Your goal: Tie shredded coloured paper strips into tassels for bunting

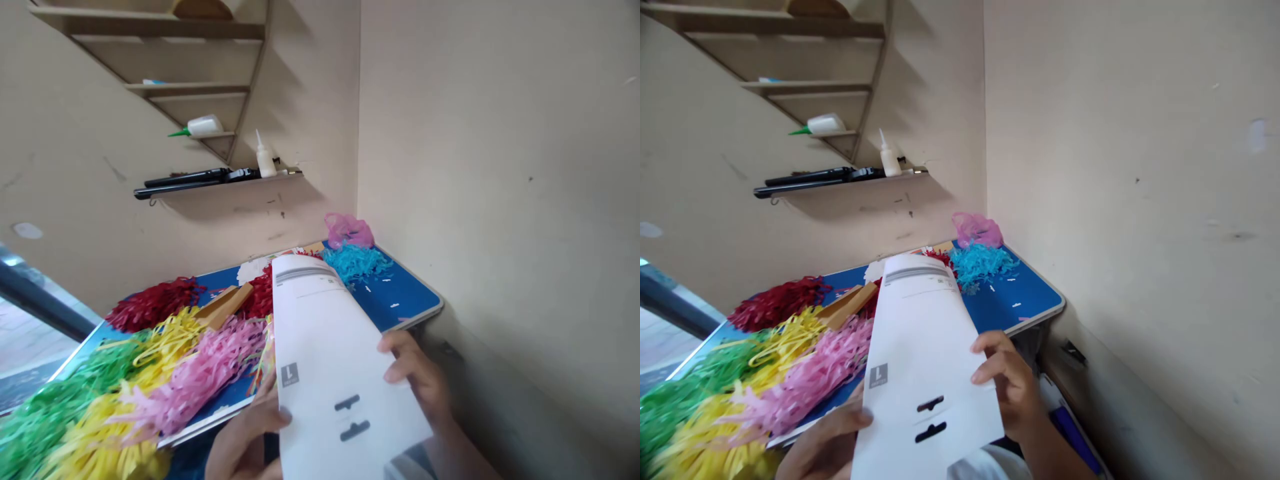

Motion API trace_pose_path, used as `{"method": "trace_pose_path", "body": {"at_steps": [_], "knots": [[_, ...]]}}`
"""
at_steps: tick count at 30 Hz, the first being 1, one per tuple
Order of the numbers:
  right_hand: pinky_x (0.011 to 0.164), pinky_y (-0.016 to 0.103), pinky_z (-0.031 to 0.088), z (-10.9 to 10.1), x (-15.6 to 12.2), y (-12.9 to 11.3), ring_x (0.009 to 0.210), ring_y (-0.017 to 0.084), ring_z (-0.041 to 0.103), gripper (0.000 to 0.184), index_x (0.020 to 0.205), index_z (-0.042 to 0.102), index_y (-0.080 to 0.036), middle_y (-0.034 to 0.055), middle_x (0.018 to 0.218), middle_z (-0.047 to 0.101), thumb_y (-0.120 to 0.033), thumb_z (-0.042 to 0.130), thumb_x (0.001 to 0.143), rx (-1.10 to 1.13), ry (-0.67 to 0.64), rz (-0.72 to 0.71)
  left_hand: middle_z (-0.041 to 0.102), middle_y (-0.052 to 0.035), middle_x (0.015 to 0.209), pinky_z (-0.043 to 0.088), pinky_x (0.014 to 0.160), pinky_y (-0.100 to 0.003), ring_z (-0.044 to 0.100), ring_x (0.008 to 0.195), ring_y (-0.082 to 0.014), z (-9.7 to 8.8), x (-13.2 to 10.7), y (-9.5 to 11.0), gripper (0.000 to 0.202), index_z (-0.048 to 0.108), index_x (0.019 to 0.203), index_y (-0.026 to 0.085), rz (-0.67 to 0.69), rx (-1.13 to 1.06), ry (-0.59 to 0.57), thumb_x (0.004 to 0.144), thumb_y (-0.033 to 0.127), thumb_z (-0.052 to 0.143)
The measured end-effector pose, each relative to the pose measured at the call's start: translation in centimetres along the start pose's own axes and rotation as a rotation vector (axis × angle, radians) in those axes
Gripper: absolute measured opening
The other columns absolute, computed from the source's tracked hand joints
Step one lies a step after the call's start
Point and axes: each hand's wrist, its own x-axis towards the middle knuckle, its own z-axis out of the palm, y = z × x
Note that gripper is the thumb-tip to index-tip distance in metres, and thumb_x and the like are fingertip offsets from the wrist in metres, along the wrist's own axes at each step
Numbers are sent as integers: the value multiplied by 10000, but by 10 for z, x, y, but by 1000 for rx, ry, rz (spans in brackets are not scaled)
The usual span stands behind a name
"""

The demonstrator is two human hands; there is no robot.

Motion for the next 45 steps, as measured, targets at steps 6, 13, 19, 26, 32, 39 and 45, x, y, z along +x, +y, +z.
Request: {"method": "trace_pose_path", "body": {"at_steps": [6,13,19,26,32,39,45], "knots": [[789,411,493,-3,1,22,902,271,625,155,629,730,-253,72,1024,641,-309,871,600,121,-145,29,785,-67,869,602,830,-382,736,895,-310,-8,0,-15,239,772,834,247,89,34,-59,608,248,849],[828,360,506,36,-12,39,1103,274,580,363,887,638,-228,88,1241,592,-291,859,606,248,180,265,769,-41,818,619,692,-275,737,750,-217,20,-4,-24,144,747,798,218,24,53,164,666,237,801],[714,299,548,66,-20,36,842,189,675,556,1094,465,-254,27,963,701,-222,812,660,474,284,558,772,-35,884,531,976,-455,729,872,-242,32,-15,-41,168,728,828,228,178,165,155,678,182,790],[919,378,516,69,-18,34,1065,226,644,888,1382,309,-289,80,1227,654,-163,799,653,447,343,506,774,-10,938,312,1118,-631,722,929,-240,34,-14,-39,289,687,889,240,357,259,47,679,46,729],[934,386,513,70,-16,33,1100,236,631,869,1374,323,-271,104,1275,625,-156,802,658,434,374,462,772,7,821,337,1098,-636,738,857,-232,34,-5,-31,313,661,837,238,504,395,12,626,33,769],[932,399,512,68,-19,40,1081,242,637,782,1348,365,-239,110,1234,642,-219,795,694,346,356,441,768,0,796,357,1084,-616,732,826,-232,41,-22,-41,267,681,770,241,348,323,78,594,83,805],[852,367,563,71,-30,44,1036,240,664,744,1353,335,-239,127,1241,627,-251,765,747,125,363,391,744,-47,888,566,834,-451,726,840,-262,64,-7,-24,570,592,1102,218,-601,-502,388,611,369,841]]}}
